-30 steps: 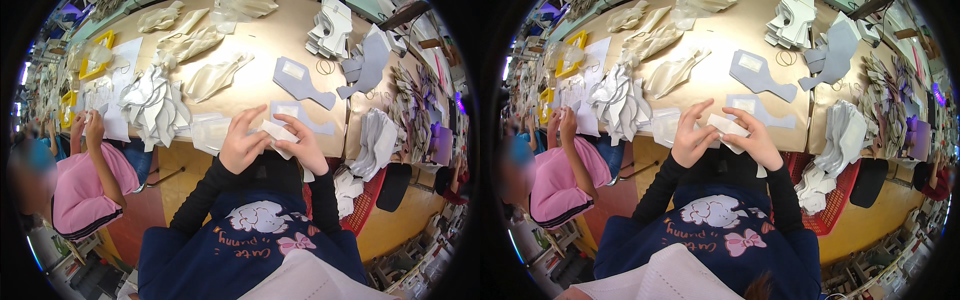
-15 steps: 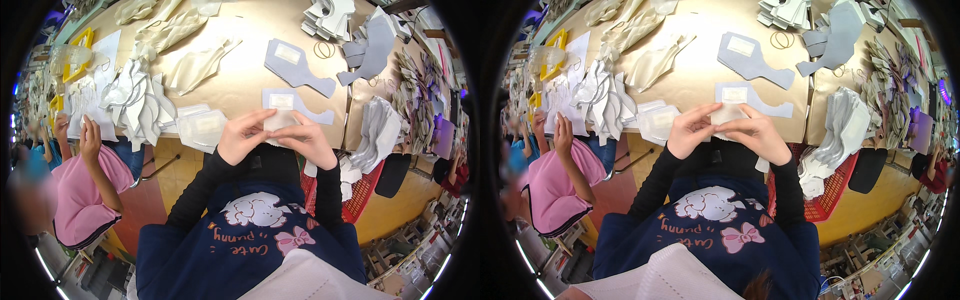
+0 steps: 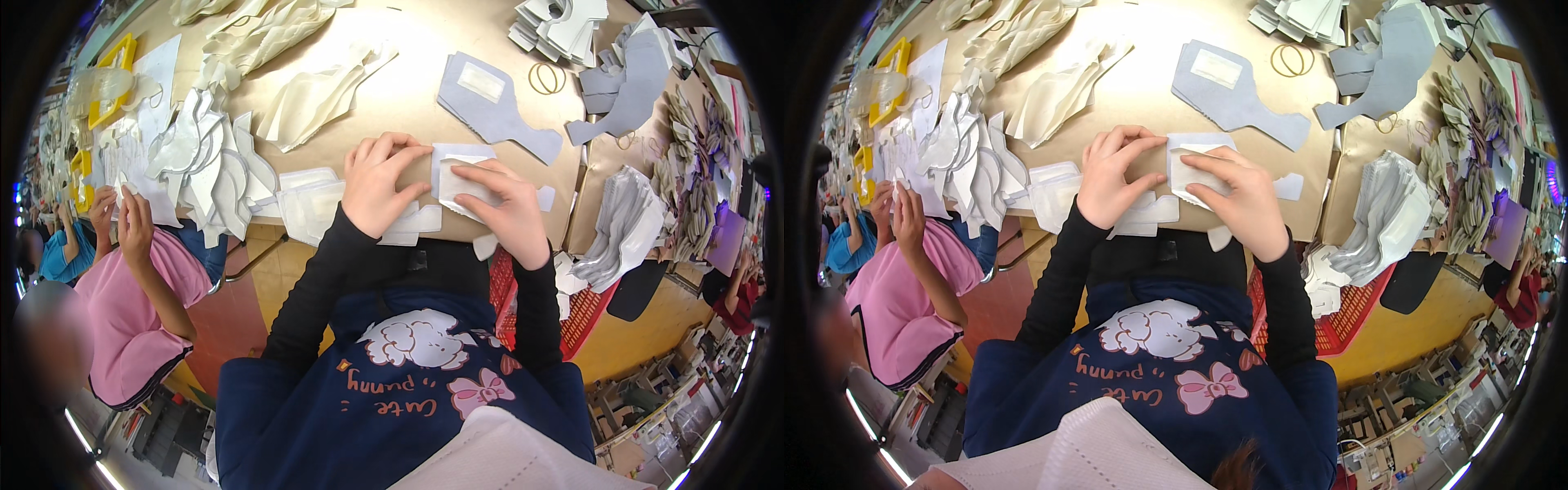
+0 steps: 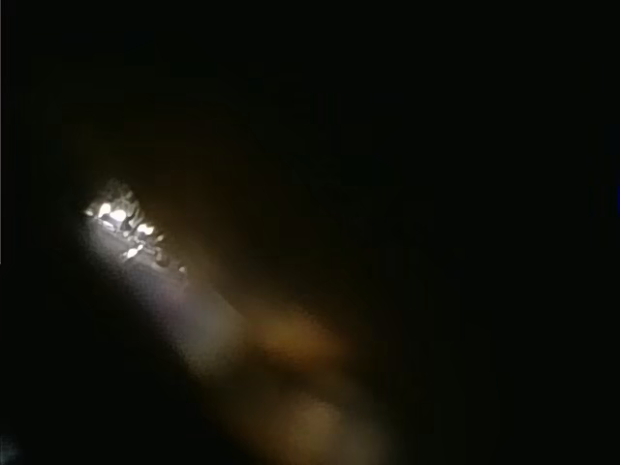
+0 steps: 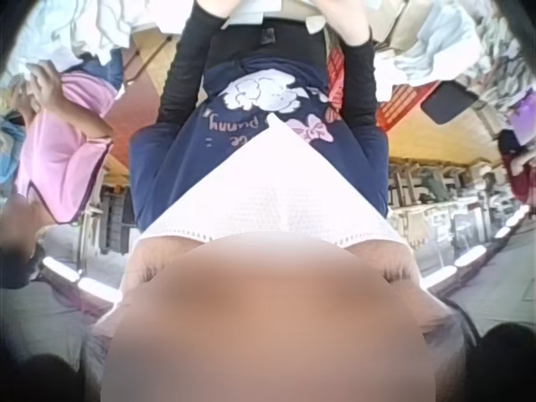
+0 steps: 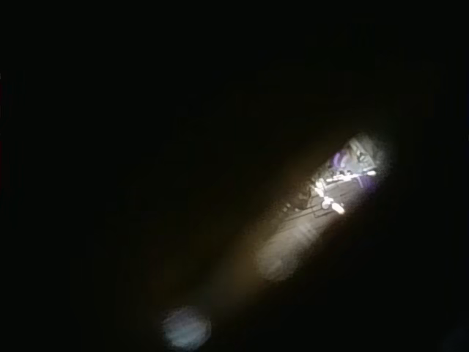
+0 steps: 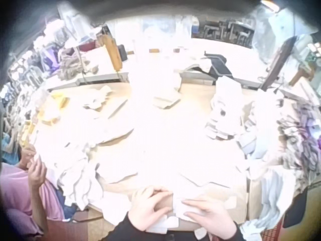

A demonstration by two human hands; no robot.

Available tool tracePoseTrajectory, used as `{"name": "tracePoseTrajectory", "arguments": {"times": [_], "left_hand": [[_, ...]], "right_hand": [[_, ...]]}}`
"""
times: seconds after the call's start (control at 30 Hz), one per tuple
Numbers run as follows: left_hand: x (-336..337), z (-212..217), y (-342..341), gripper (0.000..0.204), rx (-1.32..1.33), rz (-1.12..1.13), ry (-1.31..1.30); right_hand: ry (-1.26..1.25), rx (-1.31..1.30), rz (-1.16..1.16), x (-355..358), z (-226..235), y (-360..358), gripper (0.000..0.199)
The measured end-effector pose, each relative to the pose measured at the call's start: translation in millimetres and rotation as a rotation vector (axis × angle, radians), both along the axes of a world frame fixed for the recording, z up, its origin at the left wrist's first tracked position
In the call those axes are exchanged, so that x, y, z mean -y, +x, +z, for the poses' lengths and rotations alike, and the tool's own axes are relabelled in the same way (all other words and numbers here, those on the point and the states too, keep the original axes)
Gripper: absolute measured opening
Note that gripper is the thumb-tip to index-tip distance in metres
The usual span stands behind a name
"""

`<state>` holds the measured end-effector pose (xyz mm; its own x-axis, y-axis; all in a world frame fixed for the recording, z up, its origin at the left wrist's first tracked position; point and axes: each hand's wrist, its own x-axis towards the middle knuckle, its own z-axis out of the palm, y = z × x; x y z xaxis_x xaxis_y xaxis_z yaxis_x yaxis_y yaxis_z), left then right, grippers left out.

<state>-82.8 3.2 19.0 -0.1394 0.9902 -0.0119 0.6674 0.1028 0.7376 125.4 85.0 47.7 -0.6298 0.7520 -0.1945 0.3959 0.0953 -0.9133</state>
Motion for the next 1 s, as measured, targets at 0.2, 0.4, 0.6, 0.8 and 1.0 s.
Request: {"name": "tracePoseTrajectory", "arguments": {"times": [0.2, 0.4, 0.6, 0.8, 1.0], "left_hand": [[-3, -2, 0, 0.05, 0.012, 0.014, -0.089], [-4, -4, 1, 0.044, 0.02, 0.039, -0.067], [-5, -5, 1, 0.038, 0.034, 0.055, -0.05], [-4, -6, 0, 0.027, 0.055, 0.056, -0.006], [-3, -6, 1, 0.019, 0.061, 0.087, 0.002]], "right_hand": [[0.115, 0.062, 0.025, -2, -12, -12, 0.037], [0.148, 0.08, 0.013, -1, -14, -12, 0.037], [0.182, 0.091, 0.01, -1, -15, -14, 0.037], [0.177, 0.111, 0.011, -1, -15, -14, 0.037], [0.187, 0.118, 0.01, 0, -15, -14, 0.037]]}}
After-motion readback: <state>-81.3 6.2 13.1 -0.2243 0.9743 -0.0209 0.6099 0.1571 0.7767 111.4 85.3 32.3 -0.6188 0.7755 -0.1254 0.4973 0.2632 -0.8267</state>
